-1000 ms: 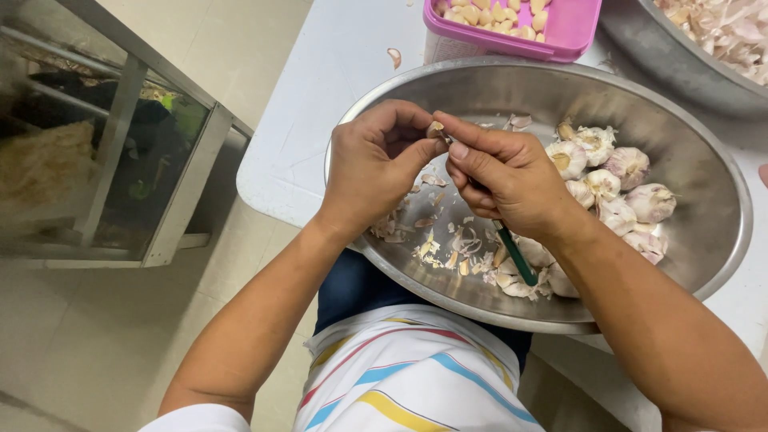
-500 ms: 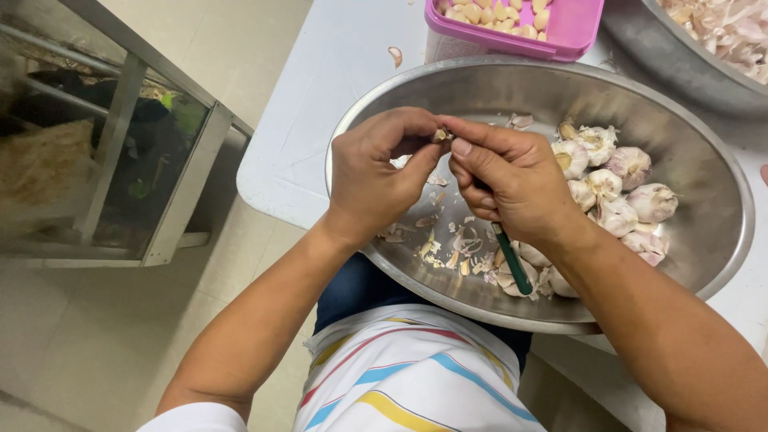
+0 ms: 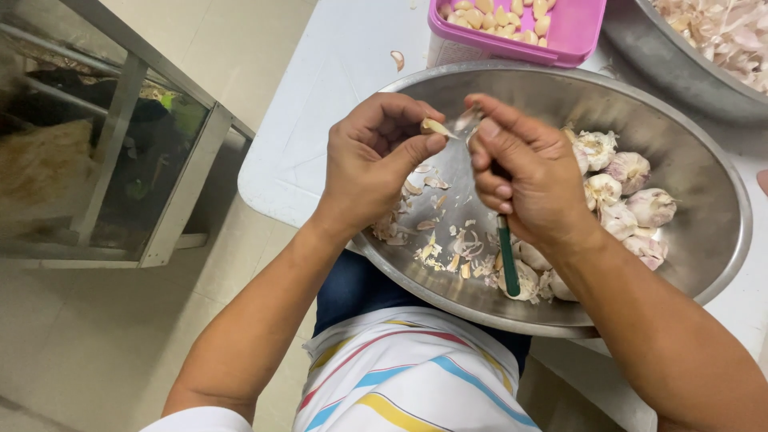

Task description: Peeling individual garlic cloves from a bowl and placing the peeled cloves into a separate container.

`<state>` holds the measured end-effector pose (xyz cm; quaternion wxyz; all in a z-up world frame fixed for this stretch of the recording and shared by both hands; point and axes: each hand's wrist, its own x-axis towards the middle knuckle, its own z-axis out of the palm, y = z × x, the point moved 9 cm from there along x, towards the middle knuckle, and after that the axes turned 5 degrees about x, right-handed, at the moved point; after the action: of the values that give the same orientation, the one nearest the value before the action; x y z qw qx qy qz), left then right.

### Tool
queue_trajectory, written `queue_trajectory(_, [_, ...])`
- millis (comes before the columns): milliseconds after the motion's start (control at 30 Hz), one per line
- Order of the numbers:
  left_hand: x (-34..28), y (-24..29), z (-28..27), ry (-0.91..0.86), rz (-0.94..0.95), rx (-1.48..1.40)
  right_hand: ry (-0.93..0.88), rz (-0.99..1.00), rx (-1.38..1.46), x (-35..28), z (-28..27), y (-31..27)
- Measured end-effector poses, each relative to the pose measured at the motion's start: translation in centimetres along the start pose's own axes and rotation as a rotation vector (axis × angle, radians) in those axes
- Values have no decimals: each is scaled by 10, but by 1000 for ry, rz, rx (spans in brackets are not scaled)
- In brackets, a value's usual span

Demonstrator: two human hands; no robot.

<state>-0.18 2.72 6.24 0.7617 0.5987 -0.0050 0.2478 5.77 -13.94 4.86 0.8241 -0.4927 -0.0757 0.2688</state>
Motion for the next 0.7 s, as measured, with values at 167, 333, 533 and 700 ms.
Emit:
queue_trajectory(167, [-1, 6, 4, -127, -89, 34, 35, -14, -149, 4, -18, -37])
queue_trajectory(333, [0, -4, 12, -216, -153, -1, -46, -7, -354, 3, -12, -20])
queue_trajectory(533, [1, -4, 8, -161, -186, 60, -185, -57, -436, 3, 2, -4])
queue_trajectory(700, [1, -10, 2, -92, -191, 18, -186, -72, -601, 1, 6, -8])
